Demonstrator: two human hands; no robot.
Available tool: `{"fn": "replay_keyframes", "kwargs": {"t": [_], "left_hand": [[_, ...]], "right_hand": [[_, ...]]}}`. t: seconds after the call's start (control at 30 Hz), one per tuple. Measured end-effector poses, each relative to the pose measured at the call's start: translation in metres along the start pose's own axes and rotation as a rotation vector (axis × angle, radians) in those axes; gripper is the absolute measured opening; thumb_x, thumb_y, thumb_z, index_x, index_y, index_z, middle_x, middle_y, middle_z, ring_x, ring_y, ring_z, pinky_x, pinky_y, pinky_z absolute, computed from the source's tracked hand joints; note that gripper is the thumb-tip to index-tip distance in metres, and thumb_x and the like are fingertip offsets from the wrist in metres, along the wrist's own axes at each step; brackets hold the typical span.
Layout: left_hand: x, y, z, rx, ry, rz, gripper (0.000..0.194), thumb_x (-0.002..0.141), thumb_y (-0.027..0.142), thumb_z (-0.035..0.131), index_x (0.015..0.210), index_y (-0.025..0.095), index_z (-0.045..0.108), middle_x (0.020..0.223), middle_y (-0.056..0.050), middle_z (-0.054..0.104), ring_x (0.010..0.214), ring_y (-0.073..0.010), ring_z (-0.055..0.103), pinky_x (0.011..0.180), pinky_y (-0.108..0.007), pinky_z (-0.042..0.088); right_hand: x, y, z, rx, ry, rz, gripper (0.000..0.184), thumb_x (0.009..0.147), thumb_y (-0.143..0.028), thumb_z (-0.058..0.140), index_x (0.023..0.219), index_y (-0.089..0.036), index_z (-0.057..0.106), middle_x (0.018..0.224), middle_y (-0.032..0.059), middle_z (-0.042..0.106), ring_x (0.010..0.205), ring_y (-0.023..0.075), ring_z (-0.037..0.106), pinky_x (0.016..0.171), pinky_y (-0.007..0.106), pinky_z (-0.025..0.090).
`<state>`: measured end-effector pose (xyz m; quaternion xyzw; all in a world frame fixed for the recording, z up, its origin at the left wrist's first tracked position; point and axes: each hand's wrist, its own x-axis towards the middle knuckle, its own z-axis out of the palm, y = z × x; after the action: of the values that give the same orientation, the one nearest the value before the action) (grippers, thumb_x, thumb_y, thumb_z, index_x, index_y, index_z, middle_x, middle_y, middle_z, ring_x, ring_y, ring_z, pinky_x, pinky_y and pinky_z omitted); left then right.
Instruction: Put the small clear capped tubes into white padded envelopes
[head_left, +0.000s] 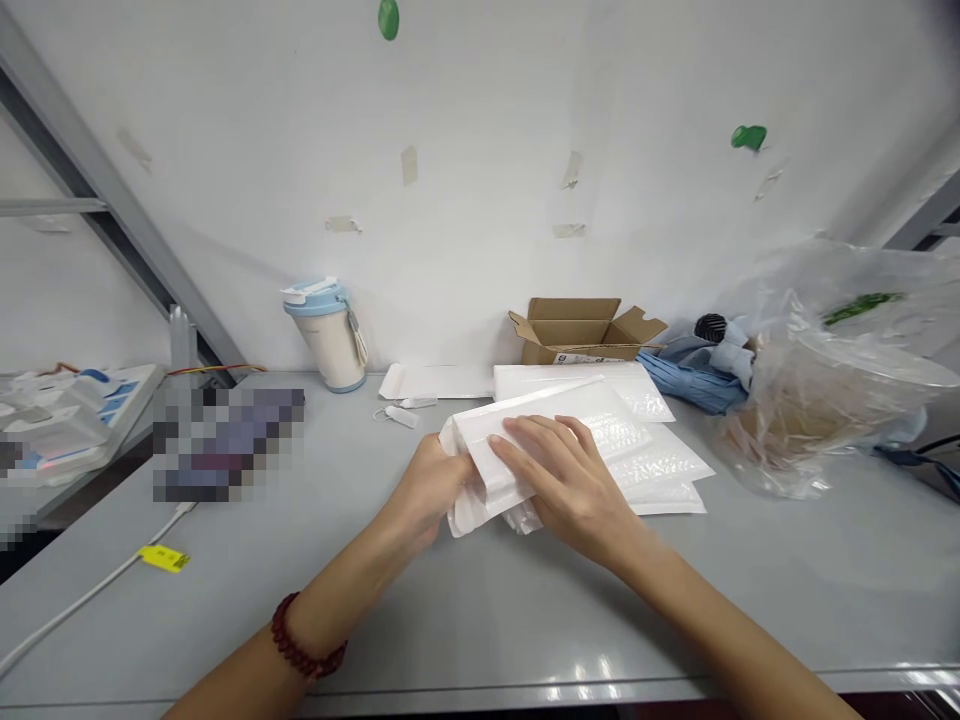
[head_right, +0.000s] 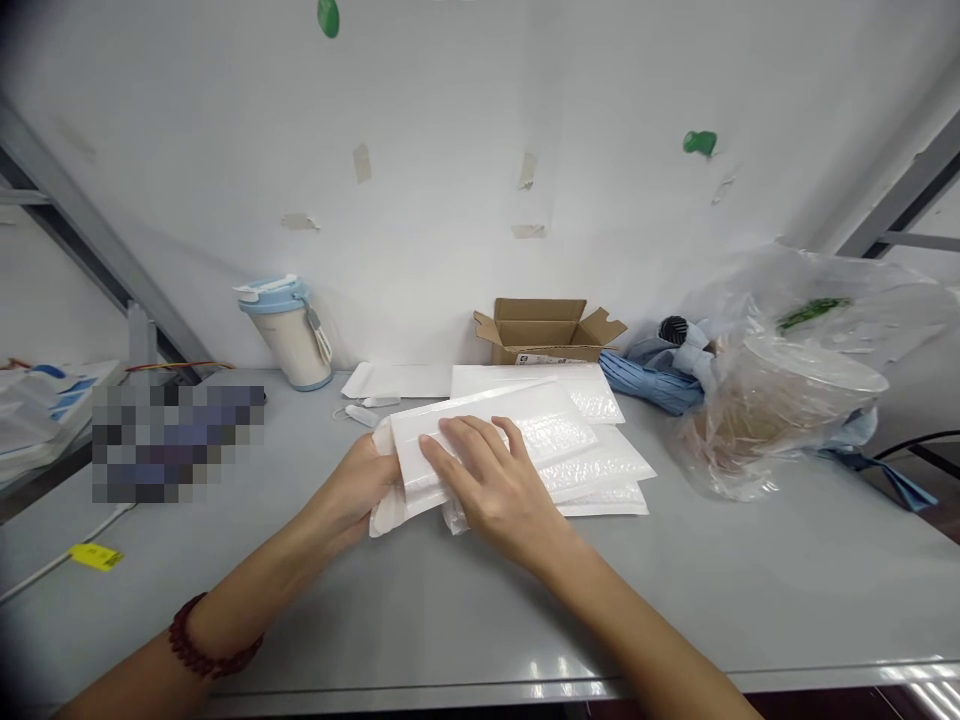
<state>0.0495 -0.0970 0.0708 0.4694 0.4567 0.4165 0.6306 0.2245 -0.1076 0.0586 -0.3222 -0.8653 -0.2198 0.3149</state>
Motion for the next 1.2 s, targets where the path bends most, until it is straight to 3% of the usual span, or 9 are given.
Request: {"fn": "replay_keyframes", "kwargs": {"t": [0.13,0.33,0.53,0.63,0.8,0.9,1.0,1.1,1.2], "left_hand": [[-0.001,0.000,0.002,-0.025,0.004,-0.043,0.023,0.067,0.025,0.069,0.089,0.017,0.067,0.068,0.000,0.067,0.069,-0.0205,0.063,0.058,-0.026,0.047],[-0.002,0.008,-0.008,-0.016,-0.037,-0.026,0.023,0.070,0.029,0.068,0.091,0.019,0.065,0.076,-0.002,0.067,0.072,-0.0185,0.063,0.063,-0.027,0.049],[-0.001,0.024,-0.027,0.085,-0.050,0.007,0.027,0.077,0.039,0.062,0.066,0.015,0.059,0.057,0.001,0.056,0.048,-0.0098,0.051,0.044,-0.021,0.038],[-0.004,0.028,-0.026,0.090,-0.063,0.066,0.032,0.081,0.043,0.056,0.064,0.015,0.057,0.062,-0.001,0.056,0.056,-0.0118,0.055,0.047,-0.022,0.041],[-0.010,0.025,-0.014,0.433,-0.052,0.309,0.027,0.084,0.042,0.051,0.085,0.019,0.065,0.094,-0.005,0.065,0.091,-0.0197,0.058,0.073,-0.028,0.048],[-0.011,0.018,-0.010,0.696,-0.049,0.517,0.028,0.085,0.042,0.051,0.100,0.023,0.064,0.112,-0.005,0.062,0.105,-0.0221,0.052,0.088,-0.034,0.044],[-0.006,0.008,-0.010,0.917,-0.103,0.726,0.042,0.080,0.042,0.059,0.118,0.023,0.057,0.127,-0.006,0.055,0.117,-0.0261,0.042,0.097,-0.040,0.037],[0.001,0.000,-0.009,0.977,-0.103,0.848,0.035,0.085,0.034,0.054,0.117,0.021,0.056,0.121,-0.008,0.059,0.113,-0.0250,0.046,0.095,-0.039,0.038],[0.008,0.001,-0.005,0.883,0.045,0.826,0.023,0.090,0.026,0.042,0.097,0.019,0.063,0.099,-0.006,0.066,0.092,-0.0201,0.056,0.083,-0.031,0.042]], "right_hand": [[0.001,-0.002,0.001,-0.050,-0.029,-0.005,0.049,0.078,0.004,0.037,0.123,-0.014,0.047,0.121,0.0157,0.057,0.116,0.0247,0.049,0.093,0.048,0.035],[0.002,0.001,0.003,-0.098,0.020,0.073,0.052,0.073,0.006,0.036,0.120,-0.015,0.048,0.118,0.0149,0.058,0.113,0.0255,0.050,0.090,0.047,0.036],[0.003,0.009,0.000,-0.175,-0.039,0.144,0.047,0.072,0.003,0.042,0.113,-0.016,0.053,0.110,0.0137,0.061,0.104,0.0252,0.053,0.086,0.046,0.034],[0.002,0.010,0.001,-0.157,-0.092,0.133,0.040,0.072,-0.003,0.047,0.110,-0.016,0.056,0.108,0.0129,0.062,0.102,0.0260,0.053,0.086,0.047,0.033],[-0.001,0.012,0.005,-0.187,-0.044,0.098,0.035,0.074,-0.005,0.049,0.105,-0.018,0.060,0.104,0.0116,0.063,0.097,0.0264,0.052,0.086,0.046,0.031],[0.001,0.015,0.003,-0.185,0.027,0.092,0.033,0.074,-0.004,0.048,0.100,-0.020,0.061,0.095,0.0071,0.066,0.090,0.0236,0.053,0.080,0.041,0.032],[0.005,0.018,-0.001,-0.187,0.147,0.036,0.026,0.076,-0.004,0.048,0.092,-0.021,0.060,0.086,0.0026,0.068,0.083,0.0202,0.055,0.079,0.038,0.033],[0.009,0.021,-0.004,-0.219,0.219,0.002,0.018,0.080,-0.008,0.050,0.086,-0.022,0.059,0.078,-0.0008,0.068,0.078,0.0183,0.057,0.082,0.039,0.032],[0.011,0.026,-0.007,-0.220,0.253,0.063,0.011,0.084,-0.018,0.052,0.091,-0.024,0.059,0.078,0.0003,0.068,0.082,0.0200,0.059,0.086,0.041,0.030]]}}
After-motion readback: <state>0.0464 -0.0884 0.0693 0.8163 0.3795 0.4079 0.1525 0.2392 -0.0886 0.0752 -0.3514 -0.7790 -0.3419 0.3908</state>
